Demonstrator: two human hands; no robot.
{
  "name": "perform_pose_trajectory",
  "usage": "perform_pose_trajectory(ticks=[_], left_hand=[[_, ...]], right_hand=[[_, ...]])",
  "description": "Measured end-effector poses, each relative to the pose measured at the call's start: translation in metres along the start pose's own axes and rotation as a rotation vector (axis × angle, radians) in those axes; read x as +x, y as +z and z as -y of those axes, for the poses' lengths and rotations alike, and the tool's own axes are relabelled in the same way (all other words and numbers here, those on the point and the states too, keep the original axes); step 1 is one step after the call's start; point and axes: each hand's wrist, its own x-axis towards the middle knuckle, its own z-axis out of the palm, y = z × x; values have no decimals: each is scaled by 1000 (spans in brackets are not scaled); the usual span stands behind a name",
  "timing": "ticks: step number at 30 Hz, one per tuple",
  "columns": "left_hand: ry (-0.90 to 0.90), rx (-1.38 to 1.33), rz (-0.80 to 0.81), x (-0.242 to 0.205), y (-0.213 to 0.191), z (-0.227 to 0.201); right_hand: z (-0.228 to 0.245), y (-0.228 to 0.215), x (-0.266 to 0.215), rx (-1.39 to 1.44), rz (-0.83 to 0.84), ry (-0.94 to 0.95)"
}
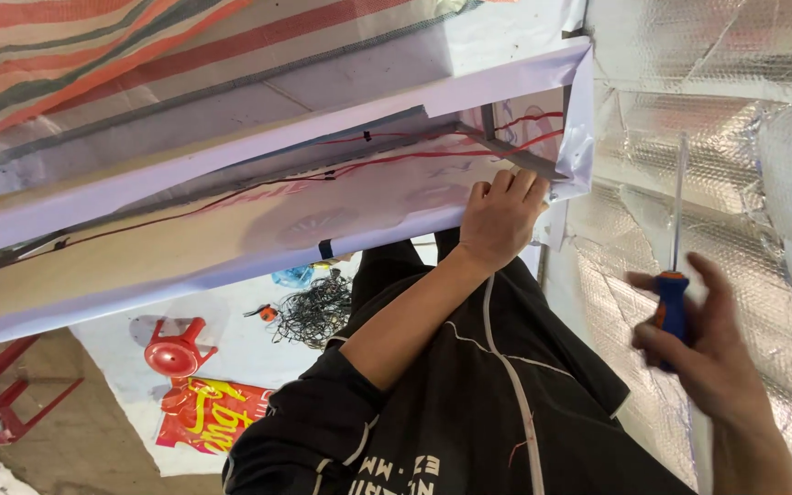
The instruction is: The person assembles a lightbox by securing a white frame to a yellow panel using a screwdriver. They tighten screws at the corners and along the edges to attach the frame to the panel.
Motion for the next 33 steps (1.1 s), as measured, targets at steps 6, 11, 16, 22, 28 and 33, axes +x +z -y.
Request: perform_pose_trajectory(ticks=[6,11,16,22,28,33], left_hand=[[-9,-81,-26,1,0,0],[-25,-82,3,4,-7,1],[-39,-188,10,1,1,0],[-37,-159,16,0,1,-1],[-76,-186,-60,0,7,-6],[-74,-152,-85,3,0,-3]], right_hand=[[19,-15,-22,-1004,-259,-102],[33,-11,-31,-990,-204,-353],[24,-26,-43,-985,-170,-355],[11,-35,-33,-987,-202,-227],[24,-32,-31,-1061,-159,-261],[30,-29,-28,-1044,-147,-250]])
